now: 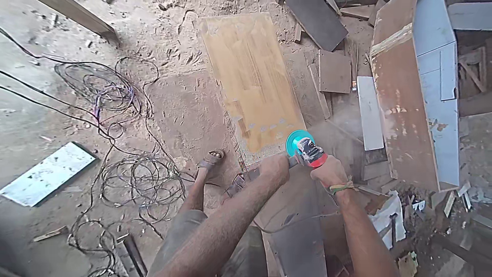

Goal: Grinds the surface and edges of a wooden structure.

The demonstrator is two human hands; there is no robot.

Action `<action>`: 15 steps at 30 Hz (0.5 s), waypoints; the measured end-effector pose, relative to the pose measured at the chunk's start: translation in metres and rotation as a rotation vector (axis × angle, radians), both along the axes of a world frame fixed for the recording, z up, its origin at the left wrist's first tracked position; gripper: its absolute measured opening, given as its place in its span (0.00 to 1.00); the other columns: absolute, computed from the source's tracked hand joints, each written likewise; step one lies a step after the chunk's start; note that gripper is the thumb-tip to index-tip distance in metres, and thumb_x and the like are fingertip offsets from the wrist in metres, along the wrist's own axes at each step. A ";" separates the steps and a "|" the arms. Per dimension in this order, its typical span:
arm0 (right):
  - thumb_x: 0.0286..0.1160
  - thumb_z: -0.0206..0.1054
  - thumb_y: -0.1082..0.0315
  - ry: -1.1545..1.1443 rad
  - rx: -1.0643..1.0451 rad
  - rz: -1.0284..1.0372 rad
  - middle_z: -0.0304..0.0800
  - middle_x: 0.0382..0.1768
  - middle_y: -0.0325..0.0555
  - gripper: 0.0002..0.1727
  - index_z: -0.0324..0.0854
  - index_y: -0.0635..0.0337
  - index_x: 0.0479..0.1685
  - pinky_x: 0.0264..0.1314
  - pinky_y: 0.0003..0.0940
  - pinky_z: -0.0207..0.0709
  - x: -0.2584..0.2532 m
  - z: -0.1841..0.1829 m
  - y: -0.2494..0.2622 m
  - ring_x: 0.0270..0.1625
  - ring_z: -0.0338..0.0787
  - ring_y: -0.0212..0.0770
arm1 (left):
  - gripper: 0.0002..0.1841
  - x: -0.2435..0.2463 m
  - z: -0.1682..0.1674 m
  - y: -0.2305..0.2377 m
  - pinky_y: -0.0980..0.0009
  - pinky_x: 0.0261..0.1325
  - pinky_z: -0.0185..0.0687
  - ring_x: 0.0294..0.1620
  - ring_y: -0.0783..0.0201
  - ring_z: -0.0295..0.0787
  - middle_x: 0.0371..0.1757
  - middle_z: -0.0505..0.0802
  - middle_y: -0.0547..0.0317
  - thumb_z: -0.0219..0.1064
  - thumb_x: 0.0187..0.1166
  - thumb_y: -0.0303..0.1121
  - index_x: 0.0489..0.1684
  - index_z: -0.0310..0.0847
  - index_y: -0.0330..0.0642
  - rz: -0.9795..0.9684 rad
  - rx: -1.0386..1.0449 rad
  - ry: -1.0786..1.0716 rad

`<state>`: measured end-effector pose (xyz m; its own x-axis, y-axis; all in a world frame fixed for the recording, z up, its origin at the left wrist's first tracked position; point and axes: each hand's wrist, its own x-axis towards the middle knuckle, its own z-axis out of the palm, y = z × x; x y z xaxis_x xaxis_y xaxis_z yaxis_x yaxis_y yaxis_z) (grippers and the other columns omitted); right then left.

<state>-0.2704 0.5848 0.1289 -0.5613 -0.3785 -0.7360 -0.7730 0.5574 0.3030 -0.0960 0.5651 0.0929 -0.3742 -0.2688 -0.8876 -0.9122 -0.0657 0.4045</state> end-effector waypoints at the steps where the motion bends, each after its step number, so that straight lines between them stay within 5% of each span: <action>1: 0.37 0.89 0.59 0.018 -0.002 -0.016 0.93 0.54 0.57 0.38 0.85 0.61 0.59 0.60 0.62 0.85 -0.006 0.001 -0.002 0.59 0.93 0.57 | 0.16 -0.007 0.001 -0.003 0.36 0.48 0.86 0.57 0.40 0.92 0.55 0.93 0.43 0.70 0.69 0.36 0.53 0.84 0.41 0.008 -0.010 0.014; 7: 0.32 0.92 0.58 0.052 -0.061 -0.042 0.92 0.52 0.61 0.43 0.84 0.66 0.58 0.61 0.64 0.84 -0.024 -0.005 0.000 0.59 0.93 0.60 | 0.16 -0.018 0.004 -0.008 0.36 0.49 0.86 0.59 0.39 0.91 0.57 0.93 0.41 0.71 0.71 0.35 0.54 0.86 0.39 0.083 -0.061 0.067; 15: 0.41 0.87 0.54 -0.143 0.053 0.279 0.94 0.53 0.56 0.40 0.83 0.57 0.64 0.59 0.64 0.86 0.100 -0.007 0.038 0.59 0.94 0.58 | 0.18 0.108 0.004 0.075 0.39 0.45 0.87 0.52 0.41 0.94 0.50 0.94 0.46 0.70 0.68 0.35 0.56 0.81 0.46 0.229 0.086 -0.129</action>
<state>-0.1708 0.6228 0.1221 -0.3303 -0.4623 -0.8229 -0.9308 0.3042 0.2027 0.0117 0.6405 0.0972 -0.1951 -0.2551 -0.9470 -0.9133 -0.3048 0.2702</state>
